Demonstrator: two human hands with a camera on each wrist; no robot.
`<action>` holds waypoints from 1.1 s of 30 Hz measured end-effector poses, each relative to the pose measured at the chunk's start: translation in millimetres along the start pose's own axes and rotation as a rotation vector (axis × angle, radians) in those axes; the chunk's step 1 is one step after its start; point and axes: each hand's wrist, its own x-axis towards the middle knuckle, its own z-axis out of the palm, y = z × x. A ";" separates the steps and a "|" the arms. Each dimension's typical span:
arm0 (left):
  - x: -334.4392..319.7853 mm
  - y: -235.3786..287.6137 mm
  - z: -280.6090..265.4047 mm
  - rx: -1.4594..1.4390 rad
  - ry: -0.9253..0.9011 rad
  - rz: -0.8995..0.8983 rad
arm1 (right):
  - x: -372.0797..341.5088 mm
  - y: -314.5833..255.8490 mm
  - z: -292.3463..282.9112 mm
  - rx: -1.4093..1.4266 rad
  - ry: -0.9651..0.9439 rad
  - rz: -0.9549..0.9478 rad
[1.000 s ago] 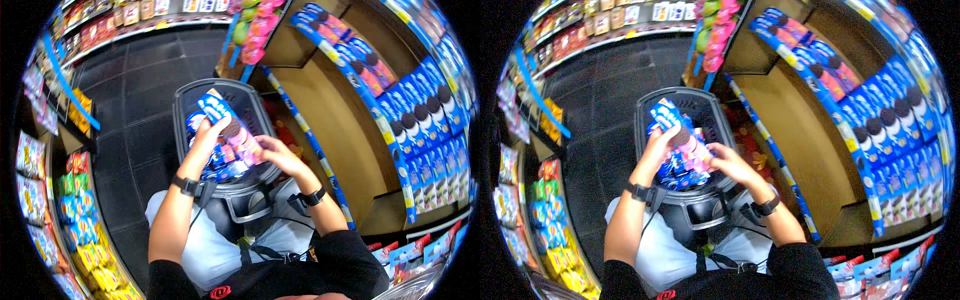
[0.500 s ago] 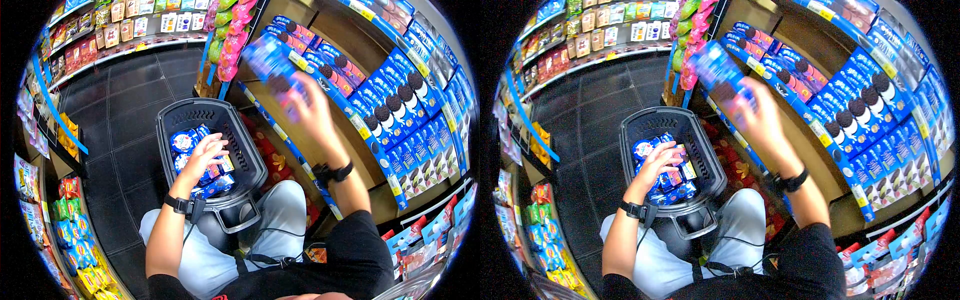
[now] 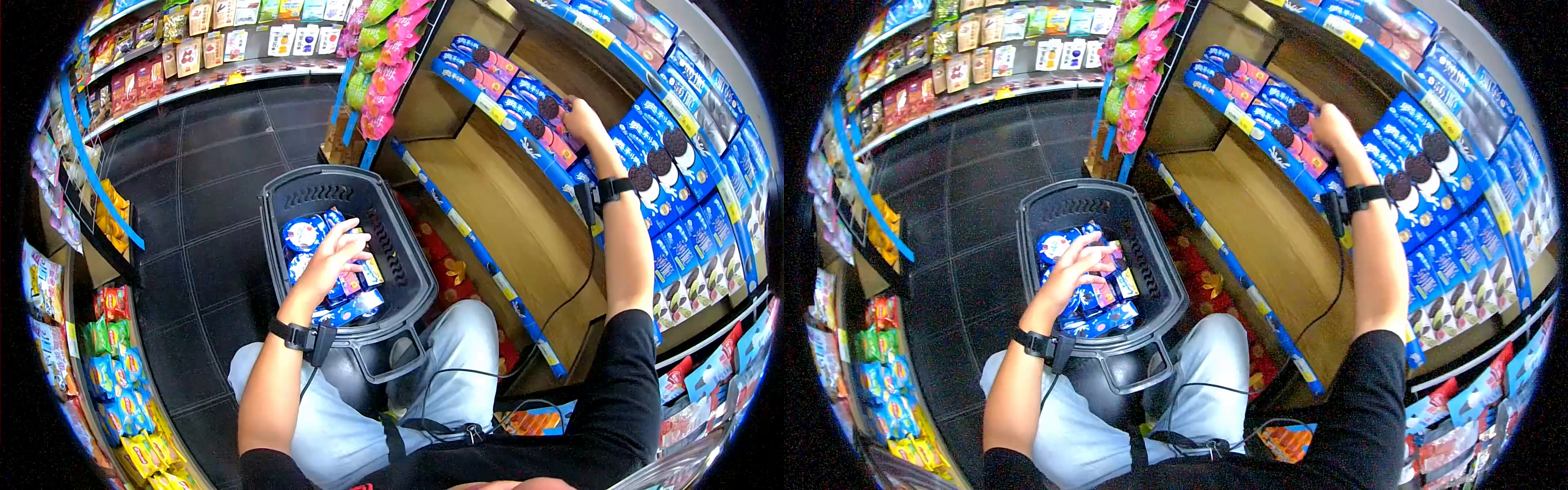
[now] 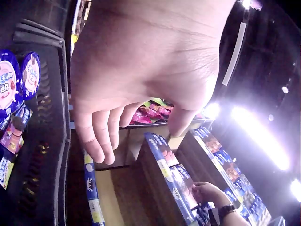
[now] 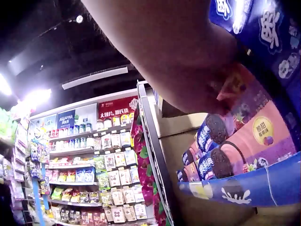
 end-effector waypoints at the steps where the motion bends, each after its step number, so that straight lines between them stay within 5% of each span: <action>1: 0.1 -0.9 0.2 0.002 -0.003 -0.005 | 2.5 -0.4 1.8 0.001 -0.003 0.005; 6: 0.6 -1.3 -2.2 -0.025 -0.018 0.000 | 7.4 -13.2 3.2 -0.270 -0.085 -0.008; 9: 0.3 -0.4 -2.4 -0.020 -0.016 0.001 | -6.8 -19.0 7.3 -0.232 0.104 0.061; 25: 2.4 3.7 0.9 0.017 0.014 0.005 | -28.9 -34.2 20.6 -0.349 0.184 0.035; 28: 7.0 -1.9 -5.4 0.032 0.062 0.015 | -63.5 -72.2 19.6 -0.300 0.612 -0.242; 32: 13.6 -7.7 -18.5 0.084 0.270 0.047 | -171.1 -164.4 -4.8 0.326 0.500 -0.705; 33: 16.3 -11.8 -21.1 -0.001 0.329 0.081 | -208.3 -189.0 -15.9 0.529 0.281 -0.729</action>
